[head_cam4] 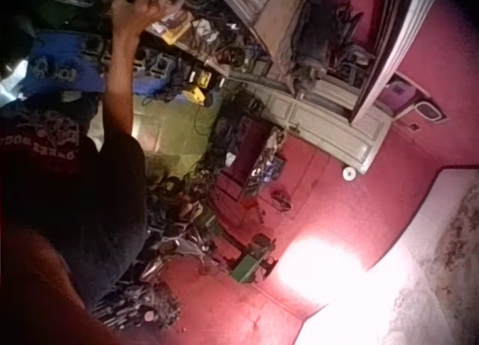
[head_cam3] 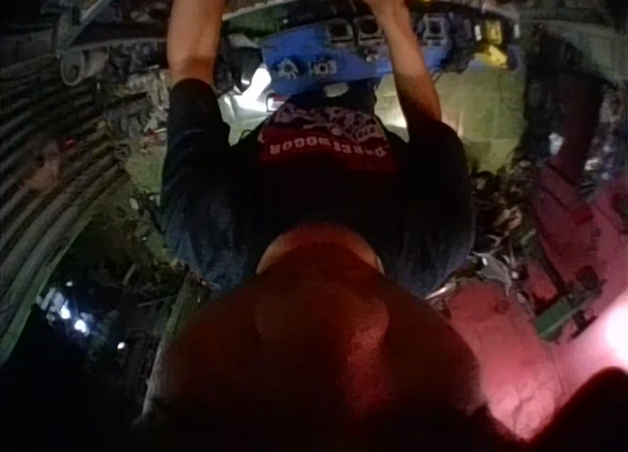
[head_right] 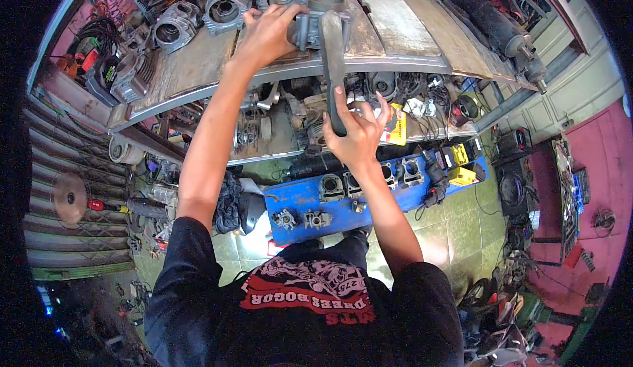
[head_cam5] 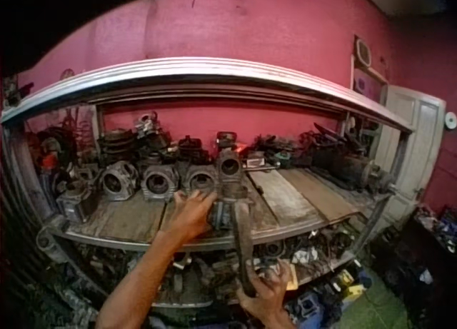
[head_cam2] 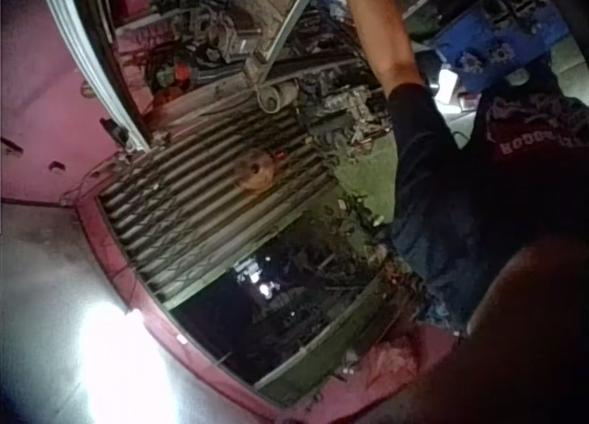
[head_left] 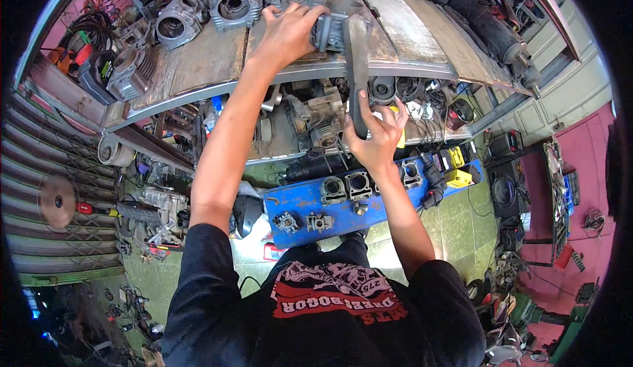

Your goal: The person uses a wire brush to scrub the surfaces of several metallic engine cylinder heads placed on a workbench. They systematically clean the faces and edges of each part, rotating them to access different areas, and then place the cleaned items into a blue tray.

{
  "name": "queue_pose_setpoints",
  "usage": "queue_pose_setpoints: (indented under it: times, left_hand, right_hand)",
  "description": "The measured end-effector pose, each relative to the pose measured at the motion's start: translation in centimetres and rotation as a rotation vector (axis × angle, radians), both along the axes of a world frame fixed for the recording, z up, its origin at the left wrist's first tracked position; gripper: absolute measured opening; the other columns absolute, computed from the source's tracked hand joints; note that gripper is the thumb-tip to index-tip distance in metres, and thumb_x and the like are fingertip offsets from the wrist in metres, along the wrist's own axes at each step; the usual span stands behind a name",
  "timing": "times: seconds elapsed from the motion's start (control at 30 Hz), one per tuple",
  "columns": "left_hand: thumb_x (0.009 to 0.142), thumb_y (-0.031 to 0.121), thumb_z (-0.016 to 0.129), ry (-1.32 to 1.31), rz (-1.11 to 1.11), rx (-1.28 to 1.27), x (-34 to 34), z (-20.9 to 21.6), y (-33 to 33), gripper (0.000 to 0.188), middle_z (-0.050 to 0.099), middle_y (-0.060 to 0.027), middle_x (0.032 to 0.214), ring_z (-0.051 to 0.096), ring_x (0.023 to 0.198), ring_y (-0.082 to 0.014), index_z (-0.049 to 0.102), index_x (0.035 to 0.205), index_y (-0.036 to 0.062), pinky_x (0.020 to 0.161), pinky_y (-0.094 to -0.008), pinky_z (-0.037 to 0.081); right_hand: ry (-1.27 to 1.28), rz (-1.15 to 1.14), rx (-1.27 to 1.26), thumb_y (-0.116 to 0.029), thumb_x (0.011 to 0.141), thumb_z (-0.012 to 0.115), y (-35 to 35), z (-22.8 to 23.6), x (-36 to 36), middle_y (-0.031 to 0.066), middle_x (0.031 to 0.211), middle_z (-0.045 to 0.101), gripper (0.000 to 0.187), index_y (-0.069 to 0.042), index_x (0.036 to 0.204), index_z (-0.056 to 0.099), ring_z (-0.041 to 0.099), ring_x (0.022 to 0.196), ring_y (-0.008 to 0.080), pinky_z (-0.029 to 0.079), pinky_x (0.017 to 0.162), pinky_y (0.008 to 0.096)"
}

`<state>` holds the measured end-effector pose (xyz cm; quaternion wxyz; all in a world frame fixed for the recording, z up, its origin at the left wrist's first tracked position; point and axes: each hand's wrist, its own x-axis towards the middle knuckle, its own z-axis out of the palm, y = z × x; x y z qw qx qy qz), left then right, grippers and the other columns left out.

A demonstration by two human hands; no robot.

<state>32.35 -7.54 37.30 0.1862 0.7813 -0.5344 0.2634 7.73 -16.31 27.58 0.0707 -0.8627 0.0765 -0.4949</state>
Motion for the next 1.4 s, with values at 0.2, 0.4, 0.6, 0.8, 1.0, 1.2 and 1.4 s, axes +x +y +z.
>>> queue_pose_setpoints:
  times: [0.2,0.4,0.6,0.8,1.0,1.2,1.4]
  left_hand:
    - [0.072,0.02,0.085,0.066,-0.05,0.097,1.4,0.6,0.3,0.068,0.068,-0.0076,0.12,0.059,0.122,-0.0289,0.053,0.131,0.0226,0.095,-0.0611,0.032]
    - [0.08,0.044,0.081,0.233,-0.038,0.058,0.2,1.9,0.7,0.056,0.069,-0.006,0.124,0.061,0.12,-0.0302,0.058,0.127,0.0228,0.092,-0.0567,0.032]
    - [0.074,0.052,0.083,0.242,0.102,0.136,-1.8,3.0,-0.3,0.057,0.074,-0.0059,0.112,0.063,0.117,-0.0285,0.067,0.121,0.0219,0.092,-0.0594,0.032]
    - [0.063,0.046,0.092,0.267,0.166,0.032,-2.4,1.6,-2.3,0.058,0.073,-0.0101,0.115,0.056,0.123,-0.0336,0.074,0.108,0.0139,0.096,-0.0664,0.031]
    - [0.057,0.037,0.095,0.209,0.093,-0.231,-1.6,-0.9,-3.8,0.056,0.072,-0.0086,0.112,0.051,0.129,-0.0312,0.073,0.1,0.0082,0.095,-0.0657,0.03]
    - [0.057,0.031,0.094,0.121,-0.016,-0.438,-2.6,-2.6,-6.3,0.046,0.069,-0.0049,0.11,0.051,0.13,-0.0274,0.069,0.088,0.0094,0.093,-0.0624,0.029]
    - [0.057,0.027,0.093,0.073,-0.036,-0.55,-2.8,-3.3,-9.4,0.041,0.068,-0.0029,0.114,0.052,0.13,-0.0226,0.069,0.086,0.0116,0.094,-0.0594,0.028]
  right_hand:
    - [-0.074,0.028,-0.013,-0.018,0.074,0.078,-0.3,-0.8,0.7,0.0032,0.055,0.062,0.061,-0.012,0.133,0.068,0.062,0.076,0.0183,0.034,0.11,0.0539]
    - [-0.071,0.026,-0.005,-0.018,0.074,0.078,0.1,-1.1,0.5,0.0036,0.058,0.063,0.06,-0.011,0.133,0.068,0.062,0.076,0.0175,0.033,0.11,0.0534]
    - [-0.068,0.021,0.013,-0.017,0.074,0.079,0.1,-0.4,-0.4,0.0045,0.061,0.065,0.059,-0.011,0.131,0.069,0.063,0.077,0.0173,0.034,0.11,0.0532]
    - [-0.103,0.016,0.023,-0.016,0.074,0.08,-0.2,0.0,-1.6,0.0049,0.065,0.067,0.056,-0.005,0.127,0.07,0.064,0.076,0.0176,0.035,0.109,0.0518]
    - [-0.151,-0.012,0.014,-0.015,0.075,0.079,-1.0,0.9,-2.4,0.0051,0.066,0.068,0.056,-0.002,0.129,0.068,0.065,0.077,0.0194,0.036,0.108,0.0511]
    - [-0.159,-0.024,0.033,-0.013,0.075,0.078,-2.4,0.8,-3.2,0.0031,0.069,0.071,0.059,-0.002,0.132,0.066,0.065,0.077,0.0192,0.033,0.111,0.0517]
    - [-0.157,-0.095,0.012,-0.014,0.075,0.078,-3.8,2.6,-2.0,0.0025,0.069,0.071,0.058,-0.005,0.131,0.068,0.065,0.077,0.0183,0.033,0.111,0.051]
